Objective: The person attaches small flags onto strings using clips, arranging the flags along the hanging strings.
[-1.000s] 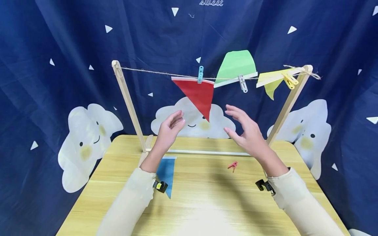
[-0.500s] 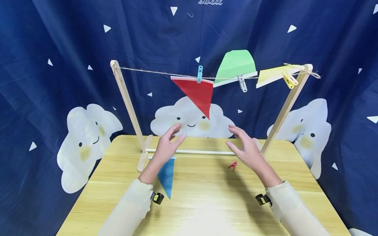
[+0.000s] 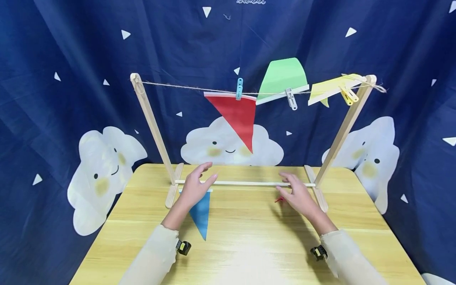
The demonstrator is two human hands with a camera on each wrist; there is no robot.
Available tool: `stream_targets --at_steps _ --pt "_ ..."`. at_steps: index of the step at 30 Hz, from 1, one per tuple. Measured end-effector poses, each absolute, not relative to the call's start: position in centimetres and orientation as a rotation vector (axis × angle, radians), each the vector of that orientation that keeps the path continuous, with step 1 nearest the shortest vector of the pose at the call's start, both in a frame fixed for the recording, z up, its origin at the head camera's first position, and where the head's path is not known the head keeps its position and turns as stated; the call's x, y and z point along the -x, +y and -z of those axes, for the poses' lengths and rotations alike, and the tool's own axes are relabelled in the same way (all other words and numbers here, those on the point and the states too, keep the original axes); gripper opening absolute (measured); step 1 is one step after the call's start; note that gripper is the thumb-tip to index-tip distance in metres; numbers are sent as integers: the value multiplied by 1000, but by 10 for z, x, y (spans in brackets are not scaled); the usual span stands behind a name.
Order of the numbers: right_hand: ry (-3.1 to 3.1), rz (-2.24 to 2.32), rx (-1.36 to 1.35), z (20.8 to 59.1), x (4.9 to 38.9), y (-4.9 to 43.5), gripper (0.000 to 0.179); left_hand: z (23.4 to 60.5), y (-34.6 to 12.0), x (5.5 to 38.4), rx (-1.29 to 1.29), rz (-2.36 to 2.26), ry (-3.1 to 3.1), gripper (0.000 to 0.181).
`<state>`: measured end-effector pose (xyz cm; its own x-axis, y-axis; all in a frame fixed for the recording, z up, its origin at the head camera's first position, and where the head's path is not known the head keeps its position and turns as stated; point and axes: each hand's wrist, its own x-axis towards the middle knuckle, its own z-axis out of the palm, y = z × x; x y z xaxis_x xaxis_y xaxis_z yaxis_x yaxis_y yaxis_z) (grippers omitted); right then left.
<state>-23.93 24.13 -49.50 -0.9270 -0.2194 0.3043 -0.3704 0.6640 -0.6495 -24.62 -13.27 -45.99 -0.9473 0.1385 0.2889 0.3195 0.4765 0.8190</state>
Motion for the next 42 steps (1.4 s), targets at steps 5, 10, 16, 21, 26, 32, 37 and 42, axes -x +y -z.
stream_targets --at_steps 5,10,16,21,26,32,37,42 --pt "-2740 -1074 -438 512 236 246 53 472 -142 244 329 1425 -2607 51" --pt "-2771 -1060 -432 524 234 250 53 483 -150 240 278 1443 -2635 49" --pt "-2800 -980 -428 535 233 253 46 501 -164 242 217 1410 -2651 47" --pt "-2847 -939 -473 542 234 254 37 512 -173 243 131 1420 -2658 40" --pt "-2869 -929 -512 545 235 254 33 521 -181 245 59 1418 -2720 42" --pt "-2938 -963 -428 546 237 253 34 535 -193 252 -5 1320 -2775 43" --pt "-2970 -968 -367 547 239 251 32 539 -198 255 4 1233 -2791 41" --pt "-3007 -949 -272 547 242 248 32 543 -201 259 23 1107 -2817 41"
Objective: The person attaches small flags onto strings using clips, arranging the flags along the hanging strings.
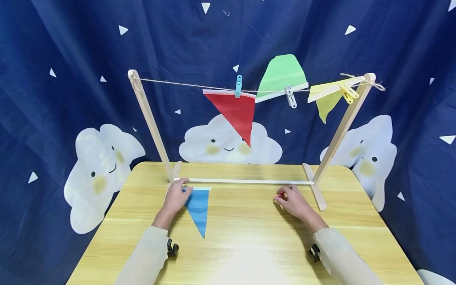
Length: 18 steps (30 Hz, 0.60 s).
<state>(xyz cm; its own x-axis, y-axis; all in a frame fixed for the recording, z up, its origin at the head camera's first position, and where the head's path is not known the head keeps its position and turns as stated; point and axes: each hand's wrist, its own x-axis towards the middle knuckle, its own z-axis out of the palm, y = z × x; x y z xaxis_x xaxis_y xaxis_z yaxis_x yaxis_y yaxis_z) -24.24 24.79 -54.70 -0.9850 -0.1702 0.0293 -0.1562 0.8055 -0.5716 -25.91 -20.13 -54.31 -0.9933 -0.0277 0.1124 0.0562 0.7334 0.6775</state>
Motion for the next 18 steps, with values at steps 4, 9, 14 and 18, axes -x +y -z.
stream_targets --at_steps 4,9,14,18 --pt "2929 945 118 546 245 246 43 547 -204 261 33 1003 -2843 41" --pt "2892 999 1 547 248 244 41 551 -204 262 19 957 -2897 42" --pt "2878 995 -36 546 250 245 31 552 -203 263 19 860 -2927 43" --pt "2874 975 -54 544 249 245 31 550 -203 262 25 763 -2951 43"
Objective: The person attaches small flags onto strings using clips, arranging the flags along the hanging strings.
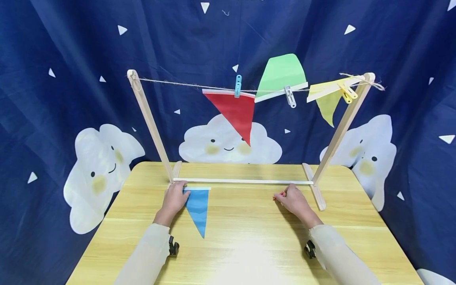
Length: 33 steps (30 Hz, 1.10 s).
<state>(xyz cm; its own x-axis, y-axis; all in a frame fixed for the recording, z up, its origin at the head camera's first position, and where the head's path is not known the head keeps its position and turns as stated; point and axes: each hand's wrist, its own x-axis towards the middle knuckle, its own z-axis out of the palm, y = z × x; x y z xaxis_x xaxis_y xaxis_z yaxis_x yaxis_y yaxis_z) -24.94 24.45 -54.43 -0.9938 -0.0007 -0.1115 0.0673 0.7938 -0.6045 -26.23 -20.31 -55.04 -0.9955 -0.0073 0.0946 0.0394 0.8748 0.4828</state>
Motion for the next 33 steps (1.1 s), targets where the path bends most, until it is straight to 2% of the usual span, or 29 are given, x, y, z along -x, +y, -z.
stream_targets --at_steps 15,33 --pt "2878 929 -73 541 254 239 42 555 -208 262 89 673 -2955 32" --pt "2839 936 46 539 253 242 36 554 -209 262 148 647 -2975 24"
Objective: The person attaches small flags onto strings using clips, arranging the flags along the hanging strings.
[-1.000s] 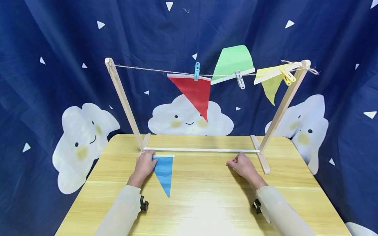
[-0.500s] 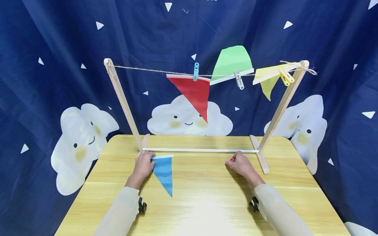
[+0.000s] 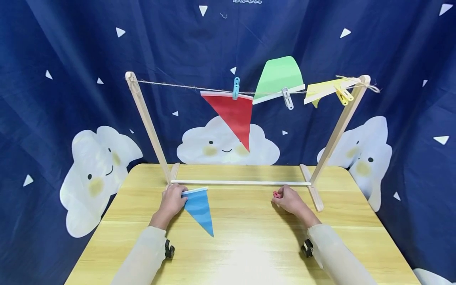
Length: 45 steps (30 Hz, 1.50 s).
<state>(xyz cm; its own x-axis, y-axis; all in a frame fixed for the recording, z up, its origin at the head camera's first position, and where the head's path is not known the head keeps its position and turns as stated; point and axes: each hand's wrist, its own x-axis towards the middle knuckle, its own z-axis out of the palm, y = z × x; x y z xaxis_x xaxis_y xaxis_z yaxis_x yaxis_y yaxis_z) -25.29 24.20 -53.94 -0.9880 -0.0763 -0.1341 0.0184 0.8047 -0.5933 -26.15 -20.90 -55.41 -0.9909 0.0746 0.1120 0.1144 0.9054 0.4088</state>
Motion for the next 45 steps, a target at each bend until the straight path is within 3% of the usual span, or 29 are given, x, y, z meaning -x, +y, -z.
stream_targets --at_steps 4,13,19,24,32,45 --pt "2833 934 58 542 253 242 32 554 -210 261 124 630 -2977 20" --pt "2897 847 145 545 251 241 45 556 -213 262 150 613 -2942 14" --pt "2924 801 150 545 250 241 41 556 -212 260 202 672 -2922 10" --pt "2929 805 129 544 248 243 27 555 -211 258 220 731 -2925 9" --pt "2929 844 126 544 250 245 15 551 -210 255 136 874 -2929 5" --pt "2926 972 86 541 245 247 20 541 -207 251 220 1137 -2776 9"
